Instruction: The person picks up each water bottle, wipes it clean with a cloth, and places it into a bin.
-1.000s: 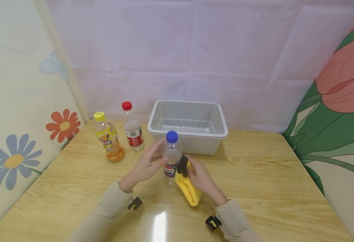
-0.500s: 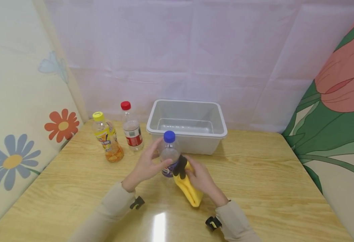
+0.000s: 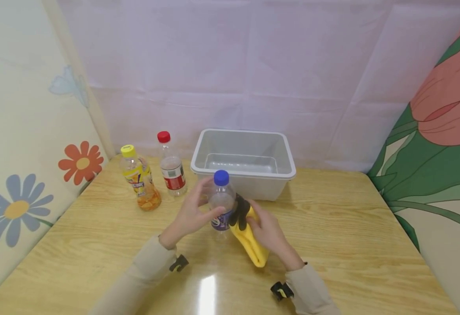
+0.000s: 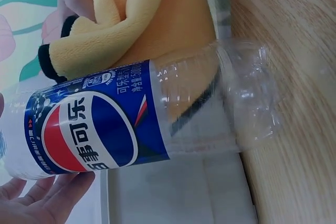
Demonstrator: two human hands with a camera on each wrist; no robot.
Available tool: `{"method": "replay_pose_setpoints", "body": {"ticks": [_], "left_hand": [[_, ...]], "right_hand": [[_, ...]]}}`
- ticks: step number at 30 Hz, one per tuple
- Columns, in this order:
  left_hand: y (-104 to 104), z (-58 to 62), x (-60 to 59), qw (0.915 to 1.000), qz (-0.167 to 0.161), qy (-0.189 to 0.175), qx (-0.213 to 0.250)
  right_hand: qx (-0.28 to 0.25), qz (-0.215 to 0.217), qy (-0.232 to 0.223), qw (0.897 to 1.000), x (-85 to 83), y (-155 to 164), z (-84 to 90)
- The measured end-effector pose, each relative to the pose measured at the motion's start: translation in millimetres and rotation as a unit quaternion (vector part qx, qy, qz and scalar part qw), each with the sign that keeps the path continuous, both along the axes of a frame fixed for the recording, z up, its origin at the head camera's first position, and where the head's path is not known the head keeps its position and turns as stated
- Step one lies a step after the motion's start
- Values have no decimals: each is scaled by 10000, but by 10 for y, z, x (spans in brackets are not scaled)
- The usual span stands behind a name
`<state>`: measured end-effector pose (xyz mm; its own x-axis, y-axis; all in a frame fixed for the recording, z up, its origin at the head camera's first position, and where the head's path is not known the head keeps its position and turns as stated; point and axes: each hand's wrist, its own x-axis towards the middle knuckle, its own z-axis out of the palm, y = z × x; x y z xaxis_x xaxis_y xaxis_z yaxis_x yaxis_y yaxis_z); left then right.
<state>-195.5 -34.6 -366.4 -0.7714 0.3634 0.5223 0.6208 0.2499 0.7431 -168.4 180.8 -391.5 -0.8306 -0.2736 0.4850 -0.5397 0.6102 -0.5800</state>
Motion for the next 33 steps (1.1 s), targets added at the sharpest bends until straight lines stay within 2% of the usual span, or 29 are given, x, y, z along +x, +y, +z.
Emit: {"method": "replay_pose_setpoints", "body": {"ticks": [9,18,26,33], "left_hand": [[-25,5,1,10000,-62,1,50],[-64,-6,-12,9996,-235,35,126],[-81,-9,-12,9995,-297,42,127],[-88,-12,-10,9991,-367,105,178]], "right_hand": [[-242,-152,319,9991,22,66,138],[-768,22,1033,9917,18,63,290],[-1275,72,851,9882,18,2,372],[-1616,311,1179,9793,-14,-70,410]]}}
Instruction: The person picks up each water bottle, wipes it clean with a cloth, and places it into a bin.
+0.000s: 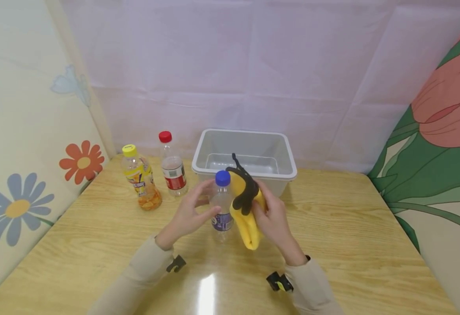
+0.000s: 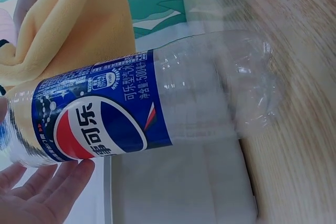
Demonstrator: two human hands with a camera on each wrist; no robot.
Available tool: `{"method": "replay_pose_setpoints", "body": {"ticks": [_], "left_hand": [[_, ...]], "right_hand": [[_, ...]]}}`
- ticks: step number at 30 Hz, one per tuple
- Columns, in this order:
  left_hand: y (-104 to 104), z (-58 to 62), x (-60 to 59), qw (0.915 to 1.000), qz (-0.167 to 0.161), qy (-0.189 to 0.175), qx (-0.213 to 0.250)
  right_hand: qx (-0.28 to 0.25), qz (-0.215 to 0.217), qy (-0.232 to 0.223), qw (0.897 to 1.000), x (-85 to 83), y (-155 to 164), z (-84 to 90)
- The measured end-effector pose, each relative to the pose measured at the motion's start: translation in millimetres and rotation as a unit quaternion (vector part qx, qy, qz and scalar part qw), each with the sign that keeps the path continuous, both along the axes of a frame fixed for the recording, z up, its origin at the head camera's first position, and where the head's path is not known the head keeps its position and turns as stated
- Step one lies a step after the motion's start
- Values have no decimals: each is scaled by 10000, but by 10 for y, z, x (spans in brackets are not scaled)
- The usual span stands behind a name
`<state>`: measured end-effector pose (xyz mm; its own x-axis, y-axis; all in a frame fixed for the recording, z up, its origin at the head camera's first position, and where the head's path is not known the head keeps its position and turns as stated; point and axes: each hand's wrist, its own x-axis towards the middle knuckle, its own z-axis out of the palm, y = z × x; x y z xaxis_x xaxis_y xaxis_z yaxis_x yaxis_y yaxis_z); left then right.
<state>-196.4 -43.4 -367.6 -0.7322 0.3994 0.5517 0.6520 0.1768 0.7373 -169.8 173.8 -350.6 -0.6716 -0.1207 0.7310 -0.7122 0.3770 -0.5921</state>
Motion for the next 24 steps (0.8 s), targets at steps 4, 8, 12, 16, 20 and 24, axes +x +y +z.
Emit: {"method": "replay_pose_setpoints", "body": {"ticks": [4,8,12,16,20,24], "left_hand": [[1,-5,-5,9999,-64,81,36],[-2,-18,-11,9999,-86,106,50],[-4,-20,-11,9999,-97,133,51],[-2,-20,-13,9998,-111,150,43],[-4,-23,-16,9998,-111,154,46],[-7,-28,-16,9998,-92,155,30]], "right_hand": [[22,177,35,9998,-21,-34,11],[269,144,45,9995,-37,-47,2],[457,131,-38,9989,-44,-55,-2],[621,-8,11,9981,-46,-69,-2],[749,-105,120,9971,-61,-82,-16],[777,-47,41,9970,-67,-73,-49]]}}
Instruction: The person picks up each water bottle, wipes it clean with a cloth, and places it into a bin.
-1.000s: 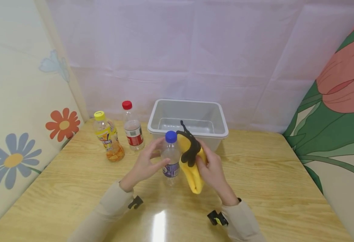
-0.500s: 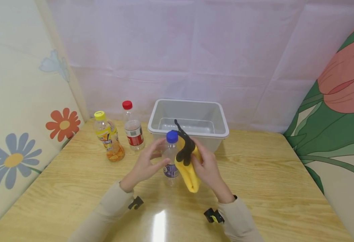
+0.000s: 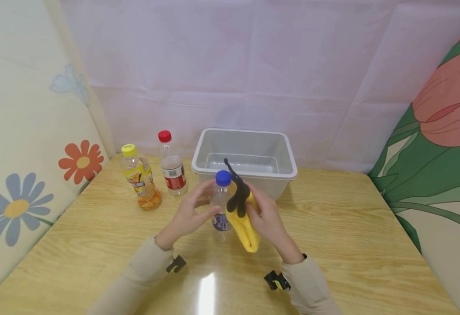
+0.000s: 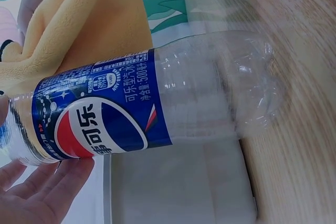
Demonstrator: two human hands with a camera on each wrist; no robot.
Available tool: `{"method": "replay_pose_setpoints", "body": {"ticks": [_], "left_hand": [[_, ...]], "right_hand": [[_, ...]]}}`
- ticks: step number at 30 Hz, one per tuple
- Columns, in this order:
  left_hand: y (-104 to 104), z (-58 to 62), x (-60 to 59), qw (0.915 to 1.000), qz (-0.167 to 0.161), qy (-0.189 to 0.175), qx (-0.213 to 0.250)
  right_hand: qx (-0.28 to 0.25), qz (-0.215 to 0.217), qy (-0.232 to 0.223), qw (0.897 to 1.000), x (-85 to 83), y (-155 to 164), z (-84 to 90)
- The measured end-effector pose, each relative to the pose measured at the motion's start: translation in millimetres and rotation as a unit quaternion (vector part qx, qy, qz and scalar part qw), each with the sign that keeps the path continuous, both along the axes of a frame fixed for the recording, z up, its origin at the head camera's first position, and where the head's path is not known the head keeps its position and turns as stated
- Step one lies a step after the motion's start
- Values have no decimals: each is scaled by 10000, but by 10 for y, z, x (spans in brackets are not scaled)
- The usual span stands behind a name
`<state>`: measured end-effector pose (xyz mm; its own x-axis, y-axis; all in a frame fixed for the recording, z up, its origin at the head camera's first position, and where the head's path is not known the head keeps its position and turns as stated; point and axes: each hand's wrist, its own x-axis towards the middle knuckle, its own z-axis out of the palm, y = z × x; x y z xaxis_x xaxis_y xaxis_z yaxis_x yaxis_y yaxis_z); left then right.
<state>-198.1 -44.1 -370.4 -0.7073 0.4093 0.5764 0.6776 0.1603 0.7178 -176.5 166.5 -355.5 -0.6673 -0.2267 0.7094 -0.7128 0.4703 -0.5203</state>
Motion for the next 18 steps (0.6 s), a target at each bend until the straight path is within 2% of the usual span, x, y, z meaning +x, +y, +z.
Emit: {"method": "replay_pose_setpoints", "body": {"ticks": [7,18], "left_hand": [[2,4,8,10000,30,31,5],[8,1,-3,9998,-44,114,129]], "right_hand": [[-75,121,-210,9997,12,18,-61],[-212,177,-829,9962,18,6,-221]]}}
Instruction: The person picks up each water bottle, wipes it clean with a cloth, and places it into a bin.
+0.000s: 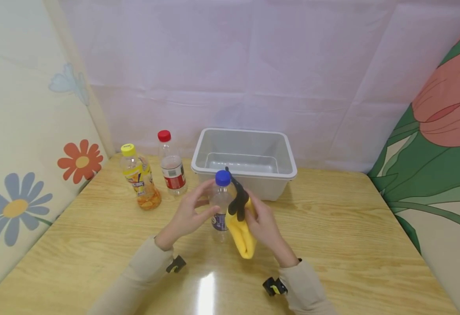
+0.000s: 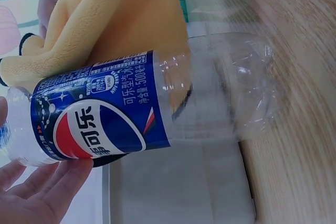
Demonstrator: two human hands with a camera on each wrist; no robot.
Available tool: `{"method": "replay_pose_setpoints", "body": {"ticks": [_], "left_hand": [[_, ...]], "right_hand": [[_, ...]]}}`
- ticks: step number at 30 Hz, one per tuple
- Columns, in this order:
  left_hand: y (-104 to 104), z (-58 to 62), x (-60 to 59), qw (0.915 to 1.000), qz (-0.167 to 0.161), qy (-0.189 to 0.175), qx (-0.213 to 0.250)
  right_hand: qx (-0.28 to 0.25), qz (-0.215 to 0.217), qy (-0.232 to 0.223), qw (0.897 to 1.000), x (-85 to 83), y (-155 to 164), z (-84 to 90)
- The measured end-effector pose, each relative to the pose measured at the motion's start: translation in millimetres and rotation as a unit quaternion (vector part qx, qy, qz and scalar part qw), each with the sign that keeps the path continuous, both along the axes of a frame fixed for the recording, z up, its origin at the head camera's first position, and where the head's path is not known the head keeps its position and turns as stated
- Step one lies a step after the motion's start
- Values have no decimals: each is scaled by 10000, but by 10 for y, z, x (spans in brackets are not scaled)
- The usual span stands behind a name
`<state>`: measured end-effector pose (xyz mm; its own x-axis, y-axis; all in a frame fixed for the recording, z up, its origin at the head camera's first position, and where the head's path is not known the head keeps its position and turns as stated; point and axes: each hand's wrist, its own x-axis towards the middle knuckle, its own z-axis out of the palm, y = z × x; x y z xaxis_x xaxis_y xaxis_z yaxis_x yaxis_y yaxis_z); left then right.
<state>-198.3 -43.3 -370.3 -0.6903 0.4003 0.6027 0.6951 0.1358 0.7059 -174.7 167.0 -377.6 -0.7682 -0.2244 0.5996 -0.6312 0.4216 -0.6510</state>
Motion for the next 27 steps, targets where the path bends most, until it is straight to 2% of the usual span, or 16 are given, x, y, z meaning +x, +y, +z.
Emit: {"method": "replay_pose_setpoints", "body": {"ticks": [5,8,12,16,23,27], "left_hand": [[3,-8,-3,10000,-13,30,20],[4,-14,-5,10000,-16,30,2],[3,-7,-4,10000,-25,14,-25],[1,1,0,10000,2,4,-51],[-6,0,4,9999,6,-6,-106],[-3,-7,0,9999,-9,15,-110]], "right_hand": [[88,-101,-100,9999,8,-17,-36],[156,-87,-38,9998,68,-65,45],[212,-42,-180,9996,152,-126,160],[279,-100,-343,9990,174,-141,165],[427,-32,-469,9980,27,-30,-154],[511,-45,-655,9965,-1,-2,-214]]}}
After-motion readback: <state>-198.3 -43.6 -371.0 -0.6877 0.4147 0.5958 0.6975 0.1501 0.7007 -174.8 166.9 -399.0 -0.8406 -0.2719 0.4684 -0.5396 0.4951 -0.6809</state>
